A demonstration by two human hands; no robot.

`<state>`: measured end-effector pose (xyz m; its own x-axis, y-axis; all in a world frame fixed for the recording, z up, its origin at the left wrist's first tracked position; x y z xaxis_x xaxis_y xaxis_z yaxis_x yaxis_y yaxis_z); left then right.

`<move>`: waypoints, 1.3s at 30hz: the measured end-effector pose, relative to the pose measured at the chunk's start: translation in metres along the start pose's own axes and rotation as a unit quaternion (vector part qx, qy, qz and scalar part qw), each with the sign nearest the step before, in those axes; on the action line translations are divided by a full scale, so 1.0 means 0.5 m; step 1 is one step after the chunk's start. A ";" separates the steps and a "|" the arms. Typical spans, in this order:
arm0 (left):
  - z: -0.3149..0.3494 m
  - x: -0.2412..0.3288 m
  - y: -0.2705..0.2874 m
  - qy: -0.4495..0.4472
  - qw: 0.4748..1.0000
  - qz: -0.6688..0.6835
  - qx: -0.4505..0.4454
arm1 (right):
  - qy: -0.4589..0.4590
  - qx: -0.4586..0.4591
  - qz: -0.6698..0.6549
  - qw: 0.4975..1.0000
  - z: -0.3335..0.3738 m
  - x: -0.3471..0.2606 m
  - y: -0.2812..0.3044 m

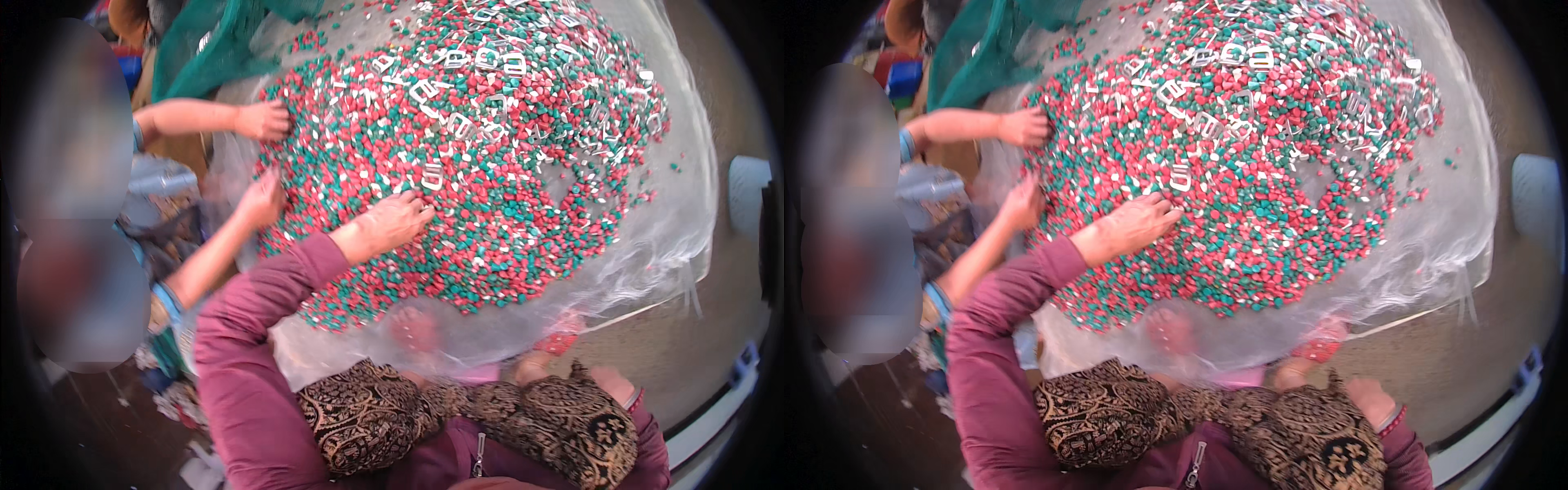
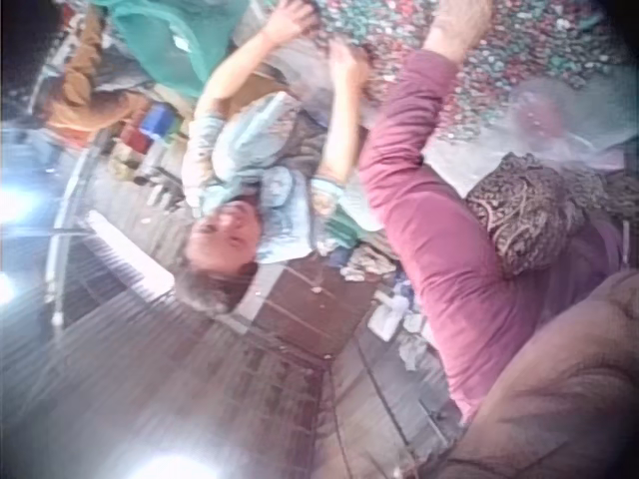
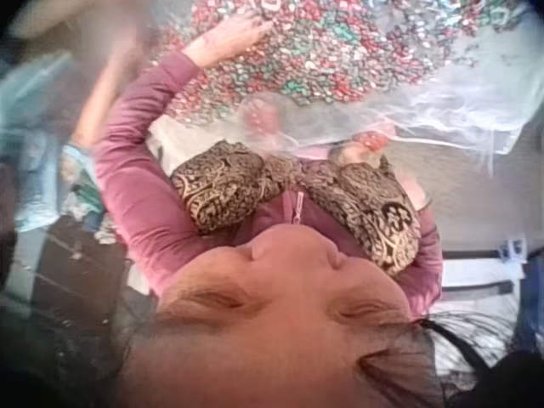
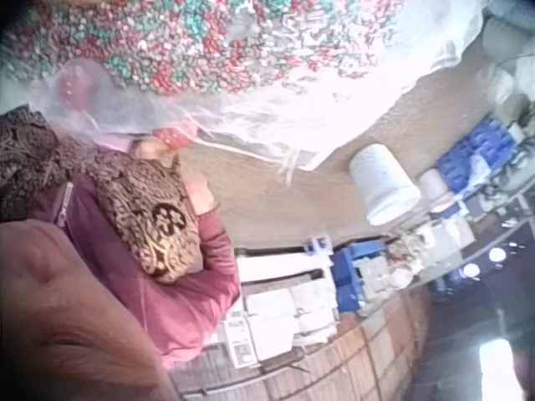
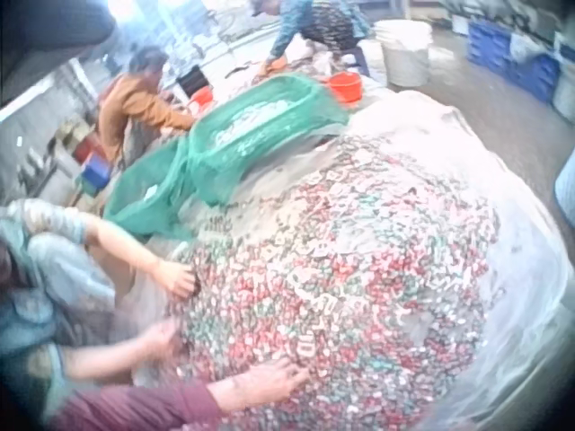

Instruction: The person sits on the floor and sorts red, green, and white plastic pellets by hand, picking them from a large pile on a plastic sheet and placing them into a green basket. Another person works alongside, also sorting the pellets.

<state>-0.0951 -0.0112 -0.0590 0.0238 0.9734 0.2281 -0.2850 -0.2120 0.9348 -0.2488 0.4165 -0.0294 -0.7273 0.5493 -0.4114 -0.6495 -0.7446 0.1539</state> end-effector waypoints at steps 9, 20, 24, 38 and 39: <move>-0.080 -0.114 0.251 0.053 0.974 -0.040 0.214 | 0.227 0.480 0.580 0.618 -0.174 -0.477 0.565; -0.017 -0.028 0.024 0.141 0.975 0.075 0.157 | 0.242 0.502 0.386 0.735 -0.365 -0.440 0.618; 0.029 -0.153 0.090 0.263 0.874 0.245 0.327 | 0.260 0.437 0.271 0.818 -0.347 -0.403 0.539; -0.176 -0.154 0.133 0.220 0.933 0.247 0.139 | 0.167 0.203 -0.567 0.780 -0.281 -0.327 0.608; -0.196 -0.146 0.103 0.227 0.950 0.124 0.173 | 0.168 0.221 -0.541 0.794 -0.287 -0.314 0.607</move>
<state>-0.2054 -0.0845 -0.0543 -0.4410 0.8103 0.3859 0.1062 -0.3799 0.9189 -0.2997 0.0500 -0.0469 0.3611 0.5886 -0.7233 -0.9222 0.3407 -0.1831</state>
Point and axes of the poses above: each hand's wrist, its own z-axis away from the middle knuckle, its own y-axis out of the back of the hand, x = y × z, the point moved 7 cm from there along -z, towards the middle knuckle, and after that the axes turned 8 degrees about x, right-handed, at the moved point
